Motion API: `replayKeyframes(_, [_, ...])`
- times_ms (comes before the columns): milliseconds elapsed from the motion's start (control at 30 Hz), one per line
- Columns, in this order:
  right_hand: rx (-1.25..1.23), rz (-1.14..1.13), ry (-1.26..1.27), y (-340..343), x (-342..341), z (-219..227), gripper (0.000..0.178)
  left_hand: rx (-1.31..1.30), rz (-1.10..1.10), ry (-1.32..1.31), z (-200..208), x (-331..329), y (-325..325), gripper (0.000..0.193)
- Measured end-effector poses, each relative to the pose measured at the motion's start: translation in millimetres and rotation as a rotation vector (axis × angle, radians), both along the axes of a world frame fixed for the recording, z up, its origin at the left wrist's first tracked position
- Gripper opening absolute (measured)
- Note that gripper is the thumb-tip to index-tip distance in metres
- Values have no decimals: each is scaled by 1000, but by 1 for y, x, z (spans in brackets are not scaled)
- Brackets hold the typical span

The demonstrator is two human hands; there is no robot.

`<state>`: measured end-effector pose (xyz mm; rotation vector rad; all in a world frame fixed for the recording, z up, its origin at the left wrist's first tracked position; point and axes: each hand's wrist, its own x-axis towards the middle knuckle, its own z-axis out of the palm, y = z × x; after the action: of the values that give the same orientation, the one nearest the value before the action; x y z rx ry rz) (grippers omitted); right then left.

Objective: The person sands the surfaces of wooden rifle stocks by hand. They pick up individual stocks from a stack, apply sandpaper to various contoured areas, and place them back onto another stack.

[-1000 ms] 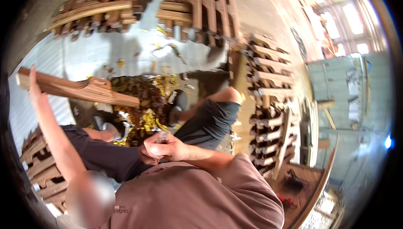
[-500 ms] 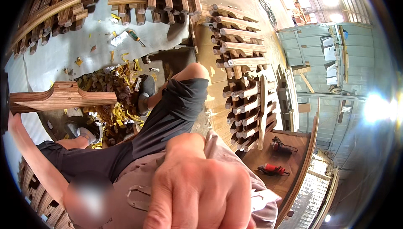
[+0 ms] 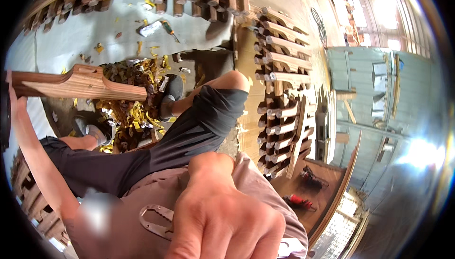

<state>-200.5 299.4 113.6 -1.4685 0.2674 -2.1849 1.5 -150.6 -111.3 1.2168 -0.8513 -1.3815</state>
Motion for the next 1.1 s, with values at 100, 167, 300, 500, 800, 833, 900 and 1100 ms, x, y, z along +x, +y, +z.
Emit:
replayKeyframes(100, [24, 11, -9, -1, 5, -4, 28, -1, 1, -3, -4, 6, -4, 66])
replayKeyframes(167, [27, 28, -15, -2, 6, -6, 27, 42, 9, -2, -5, 12, -4, 68])
replayKeyframes(300, [33, 25, -18, -4, 8, -2, 28, 101, 31, 12, 8, -7, 10, 69])
replayKeyframes(500, [-18, 241, -32, -23, -13, -25, 36, 116, 30, 25, 12, 11, 15, 69])
replayKeyframes(800, [829, -1008, 1327, -53, -49, -177, 42, 100, -98, 119, 24, 1, 20, 76])
replayKeyframes(833, [763, -1043, 1467, -54, -47, -196, 52, 109, -179, 110, 17, 4, 20, 80])
replayKeyframes(900, [829, -992, 1659, -57, -51, -235, 49, 238, -187, 180, 20, 0, 31, 87])
replayKeyframes(1100, [657, -1257, 1632, -52, -77, -236, 44, 267, -85, 208, 19, -27, 40, 86])
